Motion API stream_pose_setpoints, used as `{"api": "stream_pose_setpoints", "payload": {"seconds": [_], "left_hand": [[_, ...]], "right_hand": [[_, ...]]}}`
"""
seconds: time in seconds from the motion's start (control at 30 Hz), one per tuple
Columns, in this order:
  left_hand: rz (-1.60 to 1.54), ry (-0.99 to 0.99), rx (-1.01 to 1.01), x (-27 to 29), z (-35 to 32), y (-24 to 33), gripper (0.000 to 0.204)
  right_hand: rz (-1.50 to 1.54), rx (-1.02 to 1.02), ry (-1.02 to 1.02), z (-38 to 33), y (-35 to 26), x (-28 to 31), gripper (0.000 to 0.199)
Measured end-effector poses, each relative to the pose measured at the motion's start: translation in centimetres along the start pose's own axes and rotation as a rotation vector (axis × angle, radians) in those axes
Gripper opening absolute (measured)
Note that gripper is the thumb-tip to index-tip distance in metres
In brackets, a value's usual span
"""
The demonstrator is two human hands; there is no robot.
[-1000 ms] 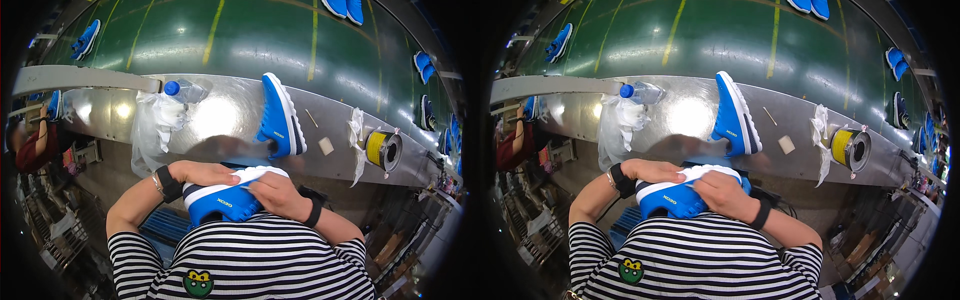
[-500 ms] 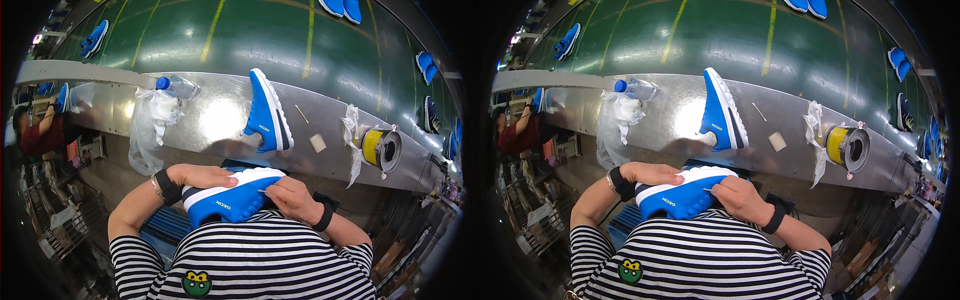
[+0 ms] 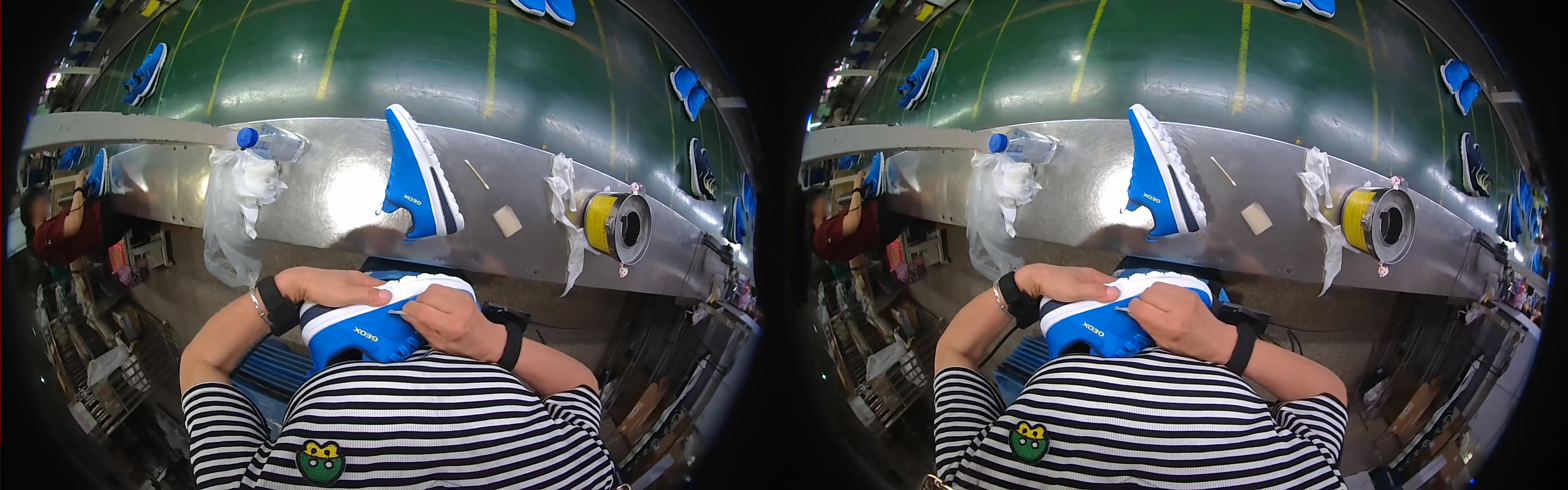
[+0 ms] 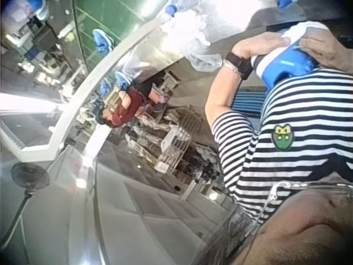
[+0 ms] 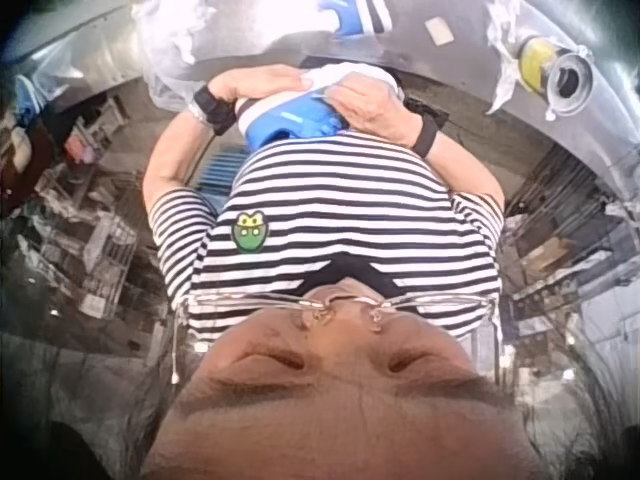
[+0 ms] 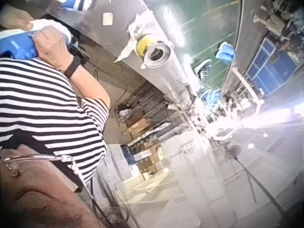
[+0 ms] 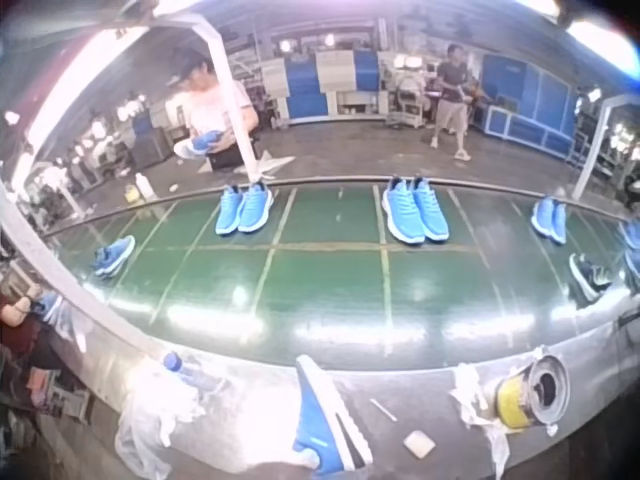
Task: The person wipes the exterior of blue sneakers with a white cloth on a factory assembly line. They handle the shoes one at a time, rotating them to clean different sides, and place them back on the conveyor belt after wiping.
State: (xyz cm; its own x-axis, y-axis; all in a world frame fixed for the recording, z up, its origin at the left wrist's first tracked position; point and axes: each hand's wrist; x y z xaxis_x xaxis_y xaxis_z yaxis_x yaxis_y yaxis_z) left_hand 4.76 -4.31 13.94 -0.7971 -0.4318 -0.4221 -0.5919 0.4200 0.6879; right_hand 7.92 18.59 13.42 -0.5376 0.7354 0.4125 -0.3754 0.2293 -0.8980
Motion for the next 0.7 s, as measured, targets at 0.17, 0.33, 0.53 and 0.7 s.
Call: {"api": "stream_pose_setpoints", "payload": {"seconds": [0.17,0.33,0.53,0.7], "left_hand": [[0.002,0.031,0.001,0.4,-0.2,-0.8,0.063],[0.025,0.043,-0.056,0.5,0.1,-0.6,0.067],[-0.016,0.058,-0.014,0.5,0.1,1.1,0.059],[-0.057,0.099,0.061,-0.1,-0.2,1.9,0.062]], "right_hand": [[0.01,-0.37,0.181,-4.0,2.7,4.5,0.009],[-0.071,-0.792,0.658,-6.6,11.4,7.2,0.017],[-0.153,-0.87,0.811,-6.0,16.4,6.8,0.019],[-0.303,-0.804,0.833,-6.5,18.8,5.6,0.019]]}}
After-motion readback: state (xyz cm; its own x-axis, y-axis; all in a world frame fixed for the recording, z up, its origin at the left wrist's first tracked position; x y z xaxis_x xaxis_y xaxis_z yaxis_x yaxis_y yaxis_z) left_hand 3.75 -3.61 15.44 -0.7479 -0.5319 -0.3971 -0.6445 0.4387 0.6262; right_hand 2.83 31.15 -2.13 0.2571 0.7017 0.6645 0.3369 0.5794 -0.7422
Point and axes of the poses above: each hand's wrist, its own z-axis towards the middle knuckle, its own x-axis out of the back of the hand, y = z × x, and after that the axes turned 8 degrees about -x, right-handed
